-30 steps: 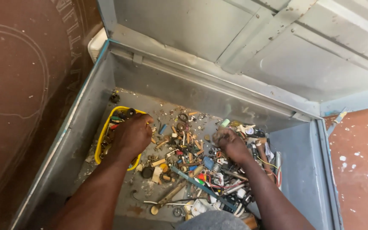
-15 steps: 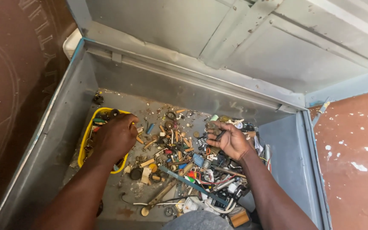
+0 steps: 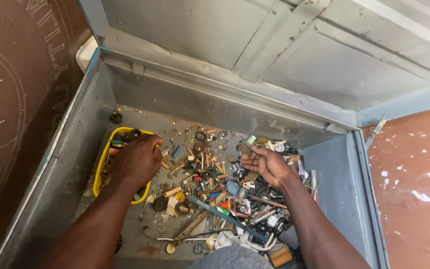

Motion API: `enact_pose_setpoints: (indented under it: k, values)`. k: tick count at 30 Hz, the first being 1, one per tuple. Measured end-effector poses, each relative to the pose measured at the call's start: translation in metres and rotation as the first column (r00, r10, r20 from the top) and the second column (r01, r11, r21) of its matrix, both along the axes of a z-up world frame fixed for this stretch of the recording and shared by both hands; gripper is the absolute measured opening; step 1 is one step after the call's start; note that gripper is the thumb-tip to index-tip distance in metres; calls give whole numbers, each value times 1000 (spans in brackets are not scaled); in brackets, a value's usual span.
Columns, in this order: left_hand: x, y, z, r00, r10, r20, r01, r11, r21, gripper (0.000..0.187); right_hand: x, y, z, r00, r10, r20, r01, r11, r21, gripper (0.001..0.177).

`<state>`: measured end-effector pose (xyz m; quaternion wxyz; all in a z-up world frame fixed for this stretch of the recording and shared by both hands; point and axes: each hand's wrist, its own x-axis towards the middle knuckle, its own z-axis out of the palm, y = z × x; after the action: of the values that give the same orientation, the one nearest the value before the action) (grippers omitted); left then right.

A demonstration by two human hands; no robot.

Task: Sorting through a large metal bin of electronic scrap, identifying specific components like keys and circuit boards, and placing them into a yellow plastic tray.

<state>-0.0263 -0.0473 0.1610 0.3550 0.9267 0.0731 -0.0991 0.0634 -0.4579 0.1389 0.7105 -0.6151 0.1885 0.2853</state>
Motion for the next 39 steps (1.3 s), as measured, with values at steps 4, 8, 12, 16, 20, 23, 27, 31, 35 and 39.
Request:
enact_pose_setpoints:
  k: [4, 8, 12, 16, 20, 23, 27, 31, 35, 39]
  values:
    - [1, -1, 5, 1000, -17, -5, 17, 998, 62, 39, 10, -9, -13, 996, 12, 86, -7, 998, -61, 17]
    - [1, -1, 2, 1000, -22, -21, 24, 994, 106, 38, 16, -5, -3, 972, -56, 229, 83, 991, -107, 23]
    - [-7, -2, 8, 1000, -9, -9, 9, 997, 80, 40, 8, 23, 54, 881, -184, 436, 230, 972, -54, 24]
    - [-3, -2, -10, 1000, -13, 26, 12, 999, 34, 41, 18, 19, 96, 755, -235, 612, 324, 945, -37, 18]
    - [2, -3, -22, 1000, -24, -1, 24, 994, 110, 38, 32, 6, 89, 670, -377, 640, 452, 891, 52, 13]
    - [3, -10, 7, 997, 22, -70, -14, 993, 115, 40, 37, 2, 85, 646, -445, 620, 509, 857, 86, 14]
    - [1, -14, 15, 988, 92, -124, -76, 989, 127, 41, 25, 9, 106, 657, -504, 561, 534, 836, 125, 19]
    - [0, -15, 31, 972, 92, -215, -59, 986, 157, 41, 45, -6, 89, 610, -512, 604, 560, 818, 128, 21]
    - [0, -14, 12, 988, 57, -143, -34, 987, 159, 38, 61, -12, 94, 641, -417, 644, 568, 822, -33, 42]
    - [1, -11, 27, 985, 84, -150, -64, 989, 134, 42, 55, -7, 114, 716, -388, 580, 614, 746, -258, 41]
